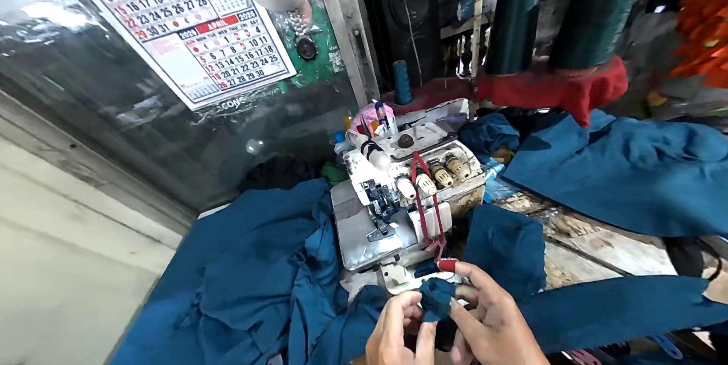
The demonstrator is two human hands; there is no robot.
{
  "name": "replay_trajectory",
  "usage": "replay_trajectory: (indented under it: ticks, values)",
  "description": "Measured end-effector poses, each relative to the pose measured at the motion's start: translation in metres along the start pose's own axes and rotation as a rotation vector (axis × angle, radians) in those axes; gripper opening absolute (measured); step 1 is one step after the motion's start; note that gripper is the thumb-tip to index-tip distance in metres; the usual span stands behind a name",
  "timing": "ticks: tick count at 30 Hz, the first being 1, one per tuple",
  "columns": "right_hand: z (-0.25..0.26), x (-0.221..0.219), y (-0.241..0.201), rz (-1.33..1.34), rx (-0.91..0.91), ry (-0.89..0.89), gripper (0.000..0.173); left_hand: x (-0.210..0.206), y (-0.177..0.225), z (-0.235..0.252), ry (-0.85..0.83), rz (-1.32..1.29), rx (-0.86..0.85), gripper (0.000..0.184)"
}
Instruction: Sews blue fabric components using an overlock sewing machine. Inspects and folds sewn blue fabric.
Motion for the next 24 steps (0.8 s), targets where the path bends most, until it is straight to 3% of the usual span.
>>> replay_trajectory:
  ticks: [3, 5, 8, 10, 12, 15, 17, 19, 24]
  values:
    - [-0.011, -0.013, 0.003, 0.299, -0.110, 0.023, 0.043, -0.004, -0.005, -0.016, 0.037, -0.102, 0.061, 0.018]
    - [-0.015, -0.024, 0.010, 0.412, -0.183, 0.085, 0.038, -0.003, 0.000, -0.019, 0.008, -0.356, 0.210, 0.012]
    - [-0.014, -0.031, 0.012, 0.358, -0.277, 0.052, 0.031, 0.012, 0.007, -0.012, -0.122, -0.821, 0.539, 0.032]
    - [0.001, -0.033, 0.010, 0.307, -0.306, -0.089, 0.028, 0.019, 0.007, -0.001, -0.196, -0.931, 0.581, 0.037]
    - [0.022, -0.035, 0.015, 0.212, -0.312, -0.184, 0.029, 0.022, -0.005, 0.012, -0.182, -0.746, 0.451, 0.037]
    - [0.035, -0.032, 0.019, -0.029, -0.133, -0.022, 0.037, 0.036, -0.015, 0.027, -0.072, -0.340, 0.189, 0.034]
    - [0.015, -0.030, 0.003, 0.006, -0.001, 0.043, 0.032, 0.047, -0.014, 0.030, -0.027, -0.205, 0.077, 0.031]
    - [-0.013, -0.031, -0.010, 0.081, 0.062, -0.006, 0.024, 0.051, -0.011, 0.025, -0.026, -0.099, -0.003, 0.031]
    - [-0.032, -0.022, 0.004, 0.207, -0.018, -0.011, 0.046, 0.028, 0.011, -0.001, -0.181, -0.017, -0.253, 0.027]
Point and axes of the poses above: each hand's wrist, its own z-axis towards the middle knuckle, its own x-axis out of the back of the hand, y = z × x, the point moved 1 cm from there along z, towards the middle knuckle, and after that the axes turned 2 degrees about -z, right-handed, at the moved point
